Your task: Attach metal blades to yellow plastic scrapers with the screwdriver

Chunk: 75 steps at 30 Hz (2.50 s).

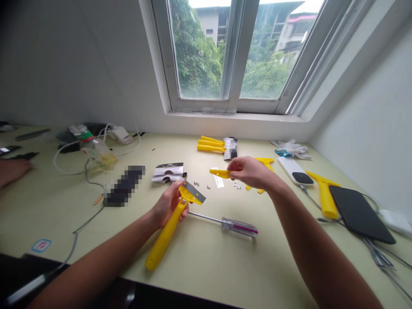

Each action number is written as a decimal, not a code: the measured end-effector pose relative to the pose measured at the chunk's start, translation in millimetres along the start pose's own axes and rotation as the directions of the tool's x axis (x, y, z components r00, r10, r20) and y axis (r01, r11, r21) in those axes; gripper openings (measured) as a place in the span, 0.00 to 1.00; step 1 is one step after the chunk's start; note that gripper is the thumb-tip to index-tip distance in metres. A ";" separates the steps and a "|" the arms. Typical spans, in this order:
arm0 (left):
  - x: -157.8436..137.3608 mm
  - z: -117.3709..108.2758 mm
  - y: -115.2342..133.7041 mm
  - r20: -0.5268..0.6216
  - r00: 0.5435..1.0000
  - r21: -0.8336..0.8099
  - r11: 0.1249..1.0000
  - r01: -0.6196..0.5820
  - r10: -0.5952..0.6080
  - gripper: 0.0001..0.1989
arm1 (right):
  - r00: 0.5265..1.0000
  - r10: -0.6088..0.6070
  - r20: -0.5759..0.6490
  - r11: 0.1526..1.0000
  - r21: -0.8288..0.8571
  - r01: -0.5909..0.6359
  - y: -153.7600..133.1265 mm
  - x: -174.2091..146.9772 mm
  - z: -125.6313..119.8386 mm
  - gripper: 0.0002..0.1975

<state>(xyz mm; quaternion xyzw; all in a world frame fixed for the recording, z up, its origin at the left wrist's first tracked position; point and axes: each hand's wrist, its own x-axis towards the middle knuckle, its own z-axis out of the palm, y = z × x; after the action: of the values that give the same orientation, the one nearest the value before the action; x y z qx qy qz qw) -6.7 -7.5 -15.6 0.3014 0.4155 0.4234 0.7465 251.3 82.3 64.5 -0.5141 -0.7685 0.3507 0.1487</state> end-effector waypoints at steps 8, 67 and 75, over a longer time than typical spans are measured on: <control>-1.9 2.1 2.5 0.010 0.998 -0.045 0.997 0.067 -0.066 0.28 | 0.993 -0.120 0.020 0.968 0.222 0.113 -35.2 -10.1 35.6 0.19; -10.1 9.4 -0.5 0.163 0.962 0.142 0.960 -0.240 0.217 0.14 | 0.985 -0.171 -0.012 0.985 -0.029 0.171 -43.2 -0.9 85.1 0.11; -11.2 5.9 0.5 0.201 0.962 0.095 0.974 -0.206 0.184 0.12 | 0.981 -0.192 0.008 0.981 0.033 0.191 -44.2 -2.0 84.2 0.11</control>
<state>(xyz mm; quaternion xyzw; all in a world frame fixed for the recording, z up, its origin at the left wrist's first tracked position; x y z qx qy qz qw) -5.0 -17.7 -8.4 0.4226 0.3338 0.4396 0.7188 172.2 38.0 35.6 -0.4335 -0.8095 0.3497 0.1857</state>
